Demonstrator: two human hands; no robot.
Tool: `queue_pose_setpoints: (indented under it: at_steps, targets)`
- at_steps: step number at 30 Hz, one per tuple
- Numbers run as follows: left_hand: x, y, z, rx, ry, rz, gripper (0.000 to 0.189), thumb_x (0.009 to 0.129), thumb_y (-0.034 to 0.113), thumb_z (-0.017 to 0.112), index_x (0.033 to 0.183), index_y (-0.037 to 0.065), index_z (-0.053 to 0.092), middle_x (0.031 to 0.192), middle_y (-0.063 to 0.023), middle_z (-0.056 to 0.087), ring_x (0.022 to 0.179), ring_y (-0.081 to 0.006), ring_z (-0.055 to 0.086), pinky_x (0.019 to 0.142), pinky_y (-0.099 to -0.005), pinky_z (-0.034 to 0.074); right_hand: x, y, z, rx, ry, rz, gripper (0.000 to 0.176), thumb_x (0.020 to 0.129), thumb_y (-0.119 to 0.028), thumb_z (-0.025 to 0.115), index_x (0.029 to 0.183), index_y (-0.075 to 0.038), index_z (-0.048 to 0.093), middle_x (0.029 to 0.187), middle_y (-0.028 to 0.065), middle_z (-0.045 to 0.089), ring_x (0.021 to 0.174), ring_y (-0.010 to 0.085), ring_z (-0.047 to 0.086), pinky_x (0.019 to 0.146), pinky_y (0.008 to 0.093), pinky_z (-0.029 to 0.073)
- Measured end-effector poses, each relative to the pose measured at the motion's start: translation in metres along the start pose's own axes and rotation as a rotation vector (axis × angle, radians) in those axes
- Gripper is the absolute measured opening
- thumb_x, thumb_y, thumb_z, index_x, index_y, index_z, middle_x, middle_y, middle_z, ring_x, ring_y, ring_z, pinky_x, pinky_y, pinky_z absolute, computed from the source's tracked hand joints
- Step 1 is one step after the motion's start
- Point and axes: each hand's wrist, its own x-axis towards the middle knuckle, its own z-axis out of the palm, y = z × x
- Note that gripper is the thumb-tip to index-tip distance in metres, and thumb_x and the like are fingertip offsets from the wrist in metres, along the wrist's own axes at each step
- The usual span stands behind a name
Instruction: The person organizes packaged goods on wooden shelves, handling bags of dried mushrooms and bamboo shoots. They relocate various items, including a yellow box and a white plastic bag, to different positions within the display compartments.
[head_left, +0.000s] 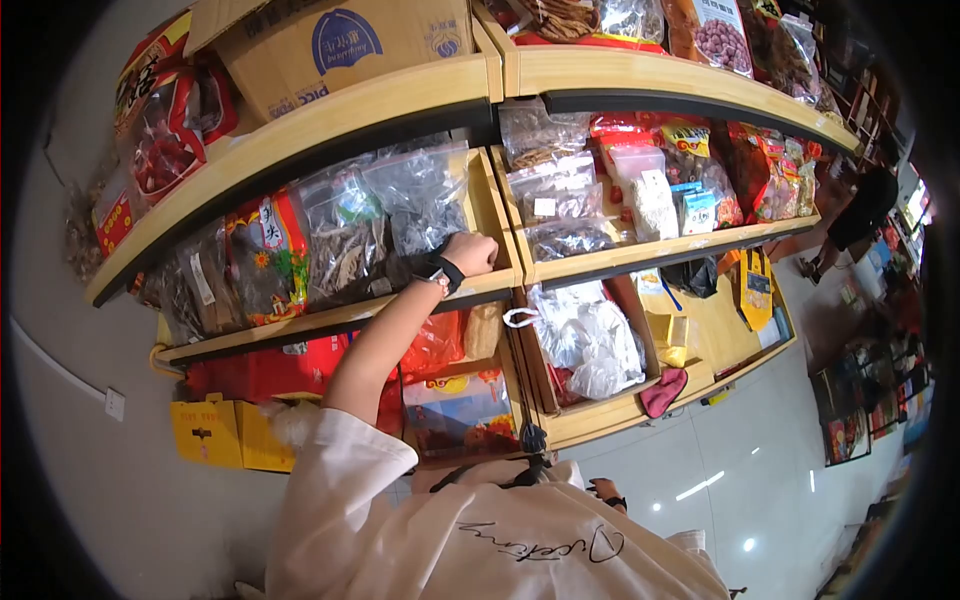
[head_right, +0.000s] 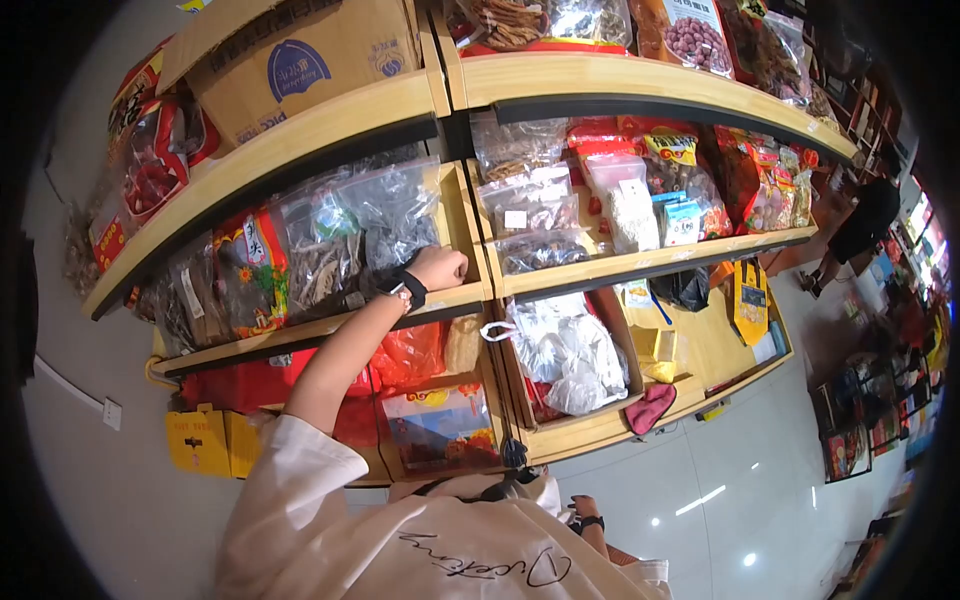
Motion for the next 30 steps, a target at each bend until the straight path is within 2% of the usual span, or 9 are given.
queue_pose_setpoints:
  at_steps: [4, 8, 11, 14, 15, 21, 24, 26, 30]
  targets:
    - [-0.007, 0.007, -0.02, -0.029, 0.137, -0.045, 0.014, 0.062, 0.017, 0.06, 0.073, 0.008, 0.059, 0.076, -0.0109, 0.061, 0.082, -0.0274, 0.057, 0.07, -0.0367, 0.047, -0.012, -0.008, 0.003, 0.168, 0.038, 0.086, 0.03, 0.081, -0.025, 0.047, 0.106, -0.009, 0.054, 0.086, 0.0077, 0.063, 0.065, 0.0184, 0.056, 0.05, 0.0315, 0.042]
    - [-0.012, 0.002, -0.03, -0.274, 0.234, -0.15, 0.019, 0.064, 0.018, 0.063, 0.078, 0.006, 0.06, 0.074, -0.0102, 0.063, 0.07, -0.0256, 0.061, 0.063, -0.035, 0.049, -0.011, -0.015, 0.005, 0.195, 0.057, 0.114, 0.03, 0.082, -0.024, 0.05, 0.107, -0.008, 0.053, 0.09, 0.0074, 0.062, 0.069, 0.0182, 0.055, 0.058, 0.0324, 0.043]
    - [-0.009, -0.009, -0.02, -0.354, 0.216, -0.223, 0.023, 0.07, 0.023, 0.063, 0.087, 0.008, 0.059, 0.074, -0.0104, 0.063, 0.072, -0.0263, 0.062, 0.063, -0.0357, 0.049, -0.009, -0.024, 0.01, 0.182, 0.055, 0.116, 0.03, 0.082, -0.024, 0.05, 0.108, -0.008, 0.052, 0.092, 0.0074, 0.062, 0.069, 0.018, 0.055, 0.056, 0.0318, 0.043]
    - [-0.017, 0.008, -0.032, -0.222, 0.224, -0.272, 0.023, 0.074, 0.025, 0.061, 0.09, 0.009, 0.059, 0.076, -0.011, 0.063, 0.073, -0.0283, 0.061, 0.064, -0.0367, 0.049, -0.01, -0.033, 0.017, 0.163, 0.049, 0.082, 0.031, 0.08, -0.026, 0.05, 0.106, -0.009, 0.053, 0.086, 0.0052, 0.063, 0.066, 0.0167, 0.055, 0.054, 0.0313, 0.042]
    - [-0.02, 0.007, -0.035, -0.222, 0.224, -0.272, 0.023, 0.074, 0.025, 0.061, 0.09, 0.009, 0.059, 0.076, -0.011, 0.063, 0.073, -0.0283, 0.061, 0.064, -0.0367, 0.049, -0.01, -0.037, 0.018, 0.159, 0.066, 0.07, 0.03, 0.079, -0.028, 0.051, 0.103, -0.009, 0.055, 0.079, 0.0031, 0.063, 0.06, 0.0149, 0.053, 0.052, 0.0313, 0.04]
    - [-0.043, -0.001, -0.05, -0.195, 0.297, -0.159, 0.024, 0.077, 0.025, 0.057, 0.095, 0.009, 0.059, 0.081, -0.0115, 0.063, 0.075, -0.0298, 0.061, 0.067, -0.0362, 0.048, -0.008, -0.053, 0.02, 0.093, 0.062, 0.032, 0.029, 0.079, -0.029, 0.05, 0.098, -0.009, 0.057, 0.076, 0.003, 0.063, 0.057, 0.0143, 0.053, 0.052, 0.0313, 0.04]
    - [-0.067, 0.008, -0.055, -0.387, 0.283, -0.03, 0.026, 0.079, 0.019, 0.056, 0.101, 0.006, 0.056, 0.084, -0.0126, 0.063, 0.077, -0.0296, 0.061, 0.067, -0.035, 0.047, -0.005, -0.07, 0.018, 0.128, 0.028, 0.012, 0.033, 0.081, -0.024, 0.052, 0.109, -0.007, 0.05, 0.092, 0.009, 0.061, 0.074, 0.0201, 0.055, 0.06, 0.032, 0.044]
    - [-0.094, 0.025, -0.048, -0.425, 0.343, -0.068, 0.041, 0.078, 0.015, 0.057, 0.116, 0.007, 0.045, 0.102, -0.0137, 0.057, 0.084, -0.0289, 0.058, 0.072, -0.0346, 0.046, 0.021, -0.067, 0.025, 0.091, 0.735, -0.625, 0.039, 0.078, -0.019, 0.055, 0.112, -0.003, 0.044, 0.094, 0.0124, 0.056, 0.073, 0.0213, 0.054, 0.061, 0.0316, 0.043]
    - [-0.157, 0.041, 0.008, -0.497, 0.459, -0.119, 0.052, 0.077, 0.009, 0.057, 0.125, 0.007, 0.036, 0.108, -0.0127, 0.052, 0.083, -0.0248, 0.053, 0.076, -0.0338, 0.044, -0.079, -0.171, 0.018, 0.164, 0.867, -0.685, 0.049, 0.078, -0.012, 0.055, 0.122, -0.002, 0.035, 0.11, 0.0181, 0.045, 0.09, 0.0295, 0.05, 0.075, 0.0353, 0.041]
